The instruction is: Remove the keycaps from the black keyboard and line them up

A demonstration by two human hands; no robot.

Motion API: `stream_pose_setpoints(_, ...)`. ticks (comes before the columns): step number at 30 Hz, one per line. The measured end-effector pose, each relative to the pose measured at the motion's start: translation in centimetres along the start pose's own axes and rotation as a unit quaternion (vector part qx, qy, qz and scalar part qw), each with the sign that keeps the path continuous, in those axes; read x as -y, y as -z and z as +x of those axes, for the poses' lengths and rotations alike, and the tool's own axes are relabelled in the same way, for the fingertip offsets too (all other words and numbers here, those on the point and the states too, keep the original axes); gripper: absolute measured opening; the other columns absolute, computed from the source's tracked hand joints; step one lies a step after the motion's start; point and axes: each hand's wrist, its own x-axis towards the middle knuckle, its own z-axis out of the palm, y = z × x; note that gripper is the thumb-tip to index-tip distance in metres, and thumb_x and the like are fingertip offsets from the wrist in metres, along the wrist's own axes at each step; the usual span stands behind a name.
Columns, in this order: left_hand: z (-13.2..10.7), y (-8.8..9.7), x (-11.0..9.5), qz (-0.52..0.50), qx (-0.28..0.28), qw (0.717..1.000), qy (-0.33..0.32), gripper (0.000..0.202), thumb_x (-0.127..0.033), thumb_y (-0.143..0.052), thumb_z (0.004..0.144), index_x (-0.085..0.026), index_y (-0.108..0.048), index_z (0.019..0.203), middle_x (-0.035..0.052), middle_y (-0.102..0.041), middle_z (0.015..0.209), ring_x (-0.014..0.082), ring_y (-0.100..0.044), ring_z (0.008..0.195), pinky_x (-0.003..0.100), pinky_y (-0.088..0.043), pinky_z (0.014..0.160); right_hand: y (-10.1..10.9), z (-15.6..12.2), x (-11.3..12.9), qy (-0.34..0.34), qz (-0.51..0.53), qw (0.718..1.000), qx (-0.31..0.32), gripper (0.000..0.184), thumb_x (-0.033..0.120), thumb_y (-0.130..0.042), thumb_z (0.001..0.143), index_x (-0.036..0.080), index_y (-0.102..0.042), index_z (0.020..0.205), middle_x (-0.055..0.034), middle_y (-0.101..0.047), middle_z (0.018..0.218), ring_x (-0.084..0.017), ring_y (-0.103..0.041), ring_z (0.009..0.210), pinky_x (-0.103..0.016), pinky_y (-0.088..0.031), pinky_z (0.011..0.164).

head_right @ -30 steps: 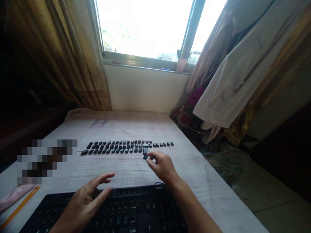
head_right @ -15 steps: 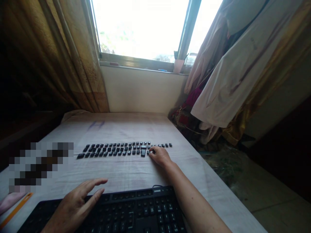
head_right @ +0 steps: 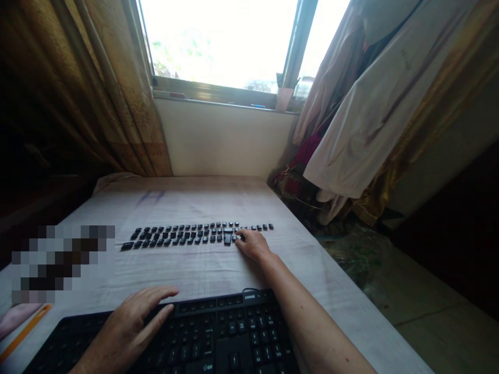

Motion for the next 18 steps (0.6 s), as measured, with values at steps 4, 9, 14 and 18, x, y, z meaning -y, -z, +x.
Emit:
stream_pose_setpoints(4,-0.2,-0.2,0.0,0.008,0.024,1.0,-0.003,0.024,-0.037,-0.056,0.09,-0.03,-0.071,0.107,0.0022,-0.078,0.104,0.0254,-0.074,0.095,0.042,-0.061,0.083,0.4,-0.4,0.0,-0.006,0.061,0.998,-0.027,0.019,0.02,-0.07,0.08,0.021,-0.075,0.098,-0.0083,-0.077,0.098,-0.025,-0.07,0.095,-0.037,-0.049,0.09)
stream_pose_setpoints(9,-0.3,-0.2,-0.3,0.008,0.077,0.997,-0.002,0.027,-0.04,-0.053,0.092,-0.03,-0.07,0.109,0.002,-0.078,0.107,0.0257,-0.073,0.097,0.043,-0.06,0.086,1.7,-2.1,-0.3,-0.016,0.195,0.978,-0.078,0.027,0.045,-0.064,0.082,0.02,-0.074,0.077,-0.0062,-0.075,0.076,-0.021,-0.069,0.072,-0.031,-0.051,0.07)
stream_pose_setpoints(14,-0.2,0.0,-0.7,-0.007,0.124,0.992,0.009,0.029,-0.042,-0.05,0.093,-0.029,-0.068,0.113,0.0022,-0.076,0.111,0.0258,-0.071,0.101,0.046,-0.058,0.089,2.6,-6.5,-0.2,-0.044,0.341,0.93,-0.127,0.068,0.078,-0.041,0.08,0.016,-0.067,0.07,-0.0054,-0.065,0.06,-0.013,-0.054,0.046,-0.026,-0.044,0.046)
stream_pose_setpoints(18,0.0,0.1,-0.8,-0.017,0.137,0.99,0.023,0.031,-0.045,-0.049,0.093,-0.029,-0.069,0.111,0.0022,-0.076,0.11,0.0256,-0.071,0.102,0.044,-0.056,0.091,2.9,-10.5,0.7,-0.068,0.398,0.901,-0.16,0.069,0.078,-0.038,0.083,0.017,-0.065,0.066,-0.0032,-0.06,0.056,-0.013,-0.053,0.051,-0.026,-0.045,0.049)
